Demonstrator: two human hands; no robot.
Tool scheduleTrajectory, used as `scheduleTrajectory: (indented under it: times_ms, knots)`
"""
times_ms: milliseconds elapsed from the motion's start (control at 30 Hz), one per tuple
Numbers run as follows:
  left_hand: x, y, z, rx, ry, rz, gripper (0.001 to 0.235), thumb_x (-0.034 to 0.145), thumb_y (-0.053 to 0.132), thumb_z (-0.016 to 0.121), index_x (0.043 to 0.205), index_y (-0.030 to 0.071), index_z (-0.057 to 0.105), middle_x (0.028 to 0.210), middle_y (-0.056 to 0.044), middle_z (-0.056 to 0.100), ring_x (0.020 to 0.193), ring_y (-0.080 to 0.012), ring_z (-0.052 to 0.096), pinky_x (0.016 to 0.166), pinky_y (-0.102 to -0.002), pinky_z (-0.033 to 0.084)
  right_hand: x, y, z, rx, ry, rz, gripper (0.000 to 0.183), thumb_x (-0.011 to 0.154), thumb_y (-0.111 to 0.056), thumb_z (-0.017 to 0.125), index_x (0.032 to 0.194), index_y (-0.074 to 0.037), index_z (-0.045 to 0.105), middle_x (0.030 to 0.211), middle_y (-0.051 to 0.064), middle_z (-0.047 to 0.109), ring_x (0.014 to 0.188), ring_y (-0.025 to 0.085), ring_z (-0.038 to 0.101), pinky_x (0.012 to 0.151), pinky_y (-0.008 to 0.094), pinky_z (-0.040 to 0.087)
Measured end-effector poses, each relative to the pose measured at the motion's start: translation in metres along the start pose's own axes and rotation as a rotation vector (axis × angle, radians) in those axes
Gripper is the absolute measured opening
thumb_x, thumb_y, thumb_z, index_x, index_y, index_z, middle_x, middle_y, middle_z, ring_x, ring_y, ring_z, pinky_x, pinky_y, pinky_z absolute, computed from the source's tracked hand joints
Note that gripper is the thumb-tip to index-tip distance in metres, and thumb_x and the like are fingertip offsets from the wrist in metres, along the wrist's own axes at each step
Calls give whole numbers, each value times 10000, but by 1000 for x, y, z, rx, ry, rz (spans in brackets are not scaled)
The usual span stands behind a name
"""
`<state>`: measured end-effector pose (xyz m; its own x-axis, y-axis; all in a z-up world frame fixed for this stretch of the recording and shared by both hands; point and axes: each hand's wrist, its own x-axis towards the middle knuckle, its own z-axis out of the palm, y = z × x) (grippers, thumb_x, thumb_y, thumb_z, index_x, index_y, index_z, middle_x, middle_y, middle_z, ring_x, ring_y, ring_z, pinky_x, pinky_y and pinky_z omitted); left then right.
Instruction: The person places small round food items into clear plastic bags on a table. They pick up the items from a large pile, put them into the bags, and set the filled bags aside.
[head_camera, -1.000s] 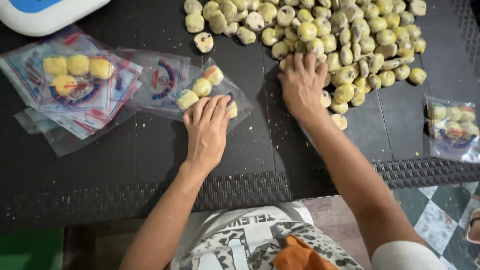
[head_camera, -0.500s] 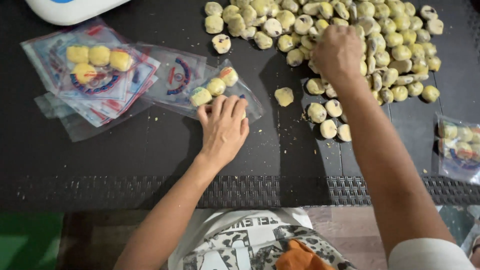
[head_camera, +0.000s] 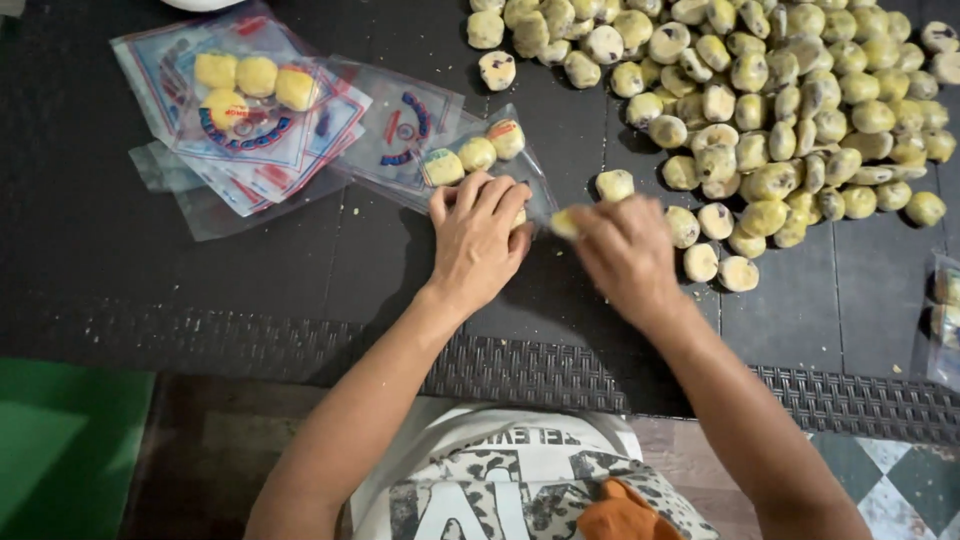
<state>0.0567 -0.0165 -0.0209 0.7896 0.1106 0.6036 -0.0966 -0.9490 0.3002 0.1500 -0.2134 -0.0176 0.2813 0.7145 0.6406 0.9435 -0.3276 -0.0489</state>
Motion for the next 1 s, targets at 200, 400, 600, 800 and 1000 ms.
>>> scheduleTrajectory:
  times_ms: [200,400,600,800,1000]
  knots:
    - [-2,-1,-6,-67,-41,-8,355,797,264,692,1125,175,589,1049,2,583,1121,-197,488,931,-444,323,2,-26,6,67,-22,-22,147,912,-155,646,1015,-51,660,811,84,513,697,294,534,631,384,426]
    - [-6,-9,-2,-66,-84,17,403,802,271,696,1180,195,580,1100,3,574,1157,-192,471,946,-439,325,5,-28,0,151,-122,107,402,865,-290,729,1167,-43,633,892,116,563,804,316,582,712,416,471]
    - [-1,-13,-11,-107,-52,89,196,977,155,592,1168,116,620,1112,-45,606,1141,-213,506,967,-425,330,22,-8,24,217,-122,229,472,836,-237,779,1209,-28,580,870,121,570,851,361,628,746,465,522]
    - [-8,-28,-8,-61,-140,96,271,1007,249,536,1265,186,588,1212,14,587,1203,-168,447,1014,-431,276,22,-7,50,346,-65,178,156,896,-127,734,971,-48,623,805,84,549,801,338,616,702,406,519]
    - [0,-22,10,15,-195,61,432,946,390,588,1348,252,509,1316,34,533,1257,-195,381,1008,-509,239,28,-11,47,444,-85,203,65,914,-36,677,918,-49,613,812,124,566,823,389,612,692,453,504]
